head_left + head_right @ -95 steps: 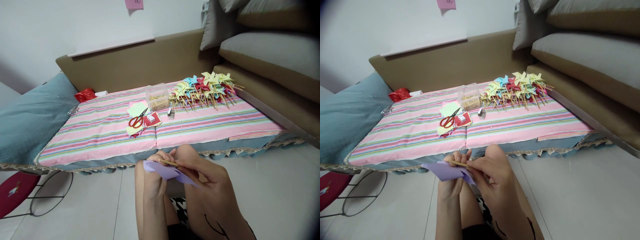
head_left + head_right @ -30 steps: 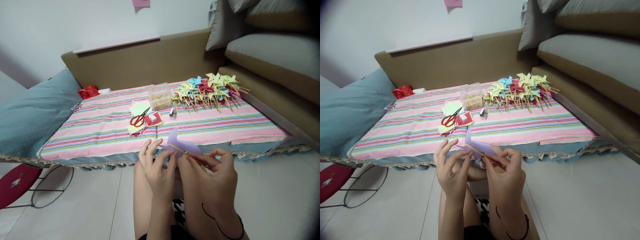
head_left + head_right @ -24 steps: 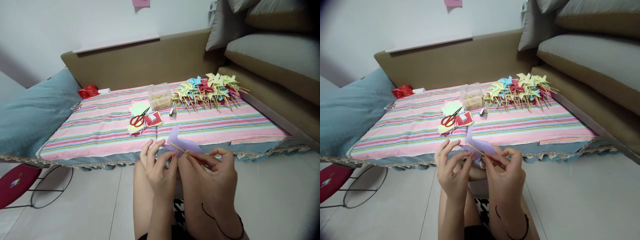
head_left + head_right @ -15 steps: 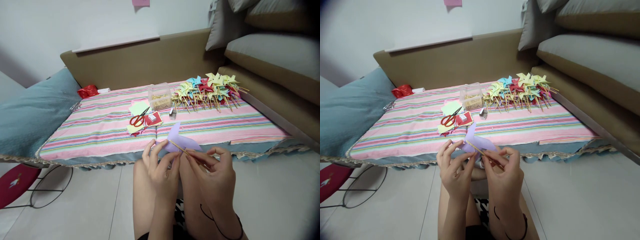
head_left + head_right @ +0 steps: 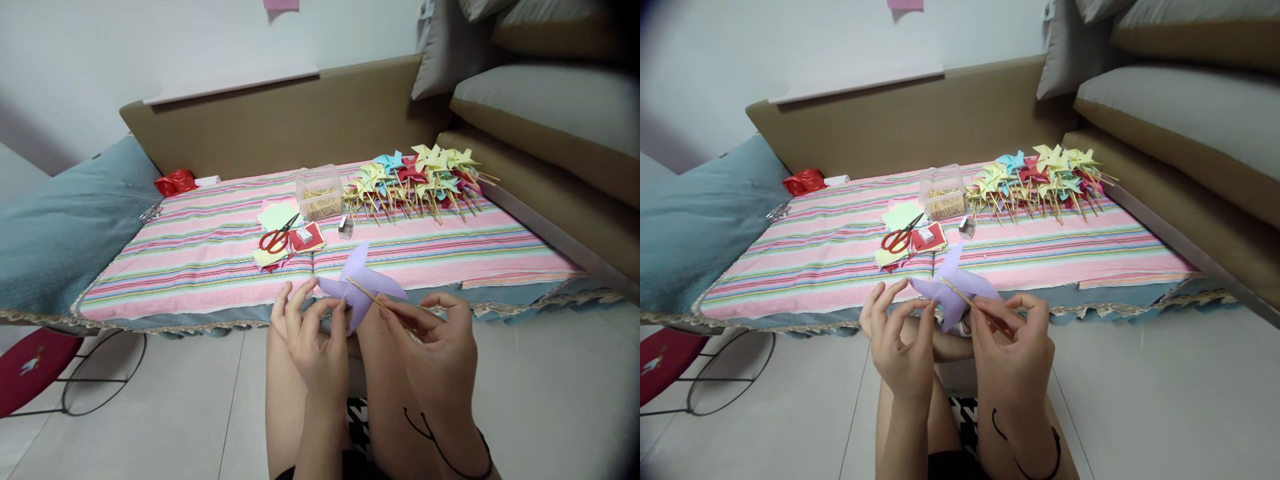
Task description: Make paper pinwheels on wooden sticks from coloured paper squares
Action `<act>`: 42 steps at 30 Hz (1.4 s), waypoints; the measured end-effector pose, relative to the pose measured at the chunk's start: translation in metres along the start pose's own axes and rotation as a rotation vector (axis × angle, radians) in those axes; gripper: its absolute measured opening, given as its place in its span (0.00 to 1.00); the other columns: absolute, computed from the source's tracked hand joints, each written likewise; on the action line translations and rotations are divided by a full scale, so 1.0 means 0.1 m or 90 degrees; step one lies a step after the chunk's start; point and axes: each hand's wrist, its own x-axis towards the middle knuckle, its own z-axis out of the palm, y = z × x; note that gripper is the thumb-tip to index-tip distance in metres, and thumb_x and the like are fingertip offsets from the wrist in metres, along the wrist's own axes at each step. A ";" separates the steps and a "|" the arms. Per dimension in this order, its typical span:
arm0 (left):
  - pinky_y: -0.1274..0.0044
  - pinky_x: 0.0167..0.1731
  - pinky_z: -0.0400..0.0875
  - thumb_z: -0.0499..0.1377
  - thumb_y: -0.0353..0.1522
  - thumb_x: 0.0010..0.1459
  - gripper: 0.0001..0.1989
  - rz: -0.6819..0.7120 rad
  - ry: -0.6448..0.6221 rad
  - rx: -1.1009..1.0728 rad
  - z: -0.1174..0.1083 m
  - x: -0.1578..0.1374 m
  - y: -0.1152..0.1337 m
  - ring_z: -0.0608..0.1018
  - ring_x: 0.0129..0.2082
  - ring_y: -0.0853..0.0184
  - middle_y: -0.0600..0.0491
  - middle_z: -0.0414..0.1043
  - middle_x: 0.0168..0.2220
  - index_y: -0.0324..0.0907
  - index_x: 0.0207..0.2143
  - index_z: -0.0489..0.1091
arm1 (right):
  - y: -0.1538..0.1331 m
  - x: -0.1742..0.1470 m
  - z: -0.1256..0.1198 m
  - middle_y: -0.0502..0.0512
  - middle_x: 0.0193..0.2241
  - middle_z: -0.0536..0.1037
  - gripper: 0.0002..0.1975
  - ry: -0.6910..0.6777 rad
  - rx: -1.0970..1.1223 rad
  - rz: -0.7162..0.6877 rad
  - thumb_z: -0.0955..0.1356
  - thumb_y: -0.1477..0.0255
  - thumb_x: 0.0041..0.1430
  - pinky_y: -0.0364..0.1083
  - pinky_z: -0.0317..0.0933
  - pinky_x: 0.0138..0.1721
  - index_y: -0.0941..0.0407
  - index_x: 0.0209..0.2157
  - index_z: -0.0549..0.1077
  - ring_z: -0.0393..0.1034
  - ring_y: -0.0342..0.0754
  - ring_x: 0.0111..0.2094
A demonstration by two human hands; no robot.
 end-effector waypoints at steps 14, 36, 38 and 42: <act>0.65 0.53 0.59 0.59 0.35 0.56 0.04 -0.210 0.065 0.026 -0.17 0.12 -0.53 0.70 0.52 0.60 0.49 0.73 0.46 0.44 0.31 0.71 | 0.23 0.25 -0.16 0.53 0.28 0.81 0.22 -0.037 -0.020 0.012 0.74 0.62 0.47 0.45 0.64 0.29 0.51 0.35 0.59 0.74 0.48 0.28; 0.63 0.38 0.70 0.34 0.39 0.60 0.23 -0.938 0.225 -0.080 -1.05 0.08 -2.33 0.75 0.45 0.57 0.44 0.70 0.42 0.44 0.38 0.67 | 0.66 0.54 -0.03 0.52 0.30 0.82 0.24 -0.103 0.108 0.130 0.76 0.66 0.44 0.41 0.63 0.25 0.52 0.35 0.59 0.68 0.41 0.22; 0.65 0.38 0.71 0.31 0.38 0.62 0.26 -1.048 0.285 -0.352 -0.96 0.00 -2.29 0.76 0.44 0.60 0.43 0.70 0.44 0.44 0.42 0.67 | 0.70 0.54 -0.02 0.52 0.31 0.82 0.23 -0.114 0.112 0.131 0.76 0.67 0.45 0.40 0.63 0.25 0.52 0.36 0.59 0.67 0.40 0.21; 0.66 0.37 0.71 0.44 0.33 0.60 0.15 -1.106 0.272 -0.506 -0.47 -0.11 -1.95 0.77 0.41 0.61 0.46 0.72 0.44 0.45 0.44 0.67 | 0.69 0.50 0.03 0.53 0.32 0.81 0.23 -0.130 0.102 0.138 0.76 0.66 0.45 0.41 0.63 0.25 0.52 0.35 0.60 0.68 0.42 0.22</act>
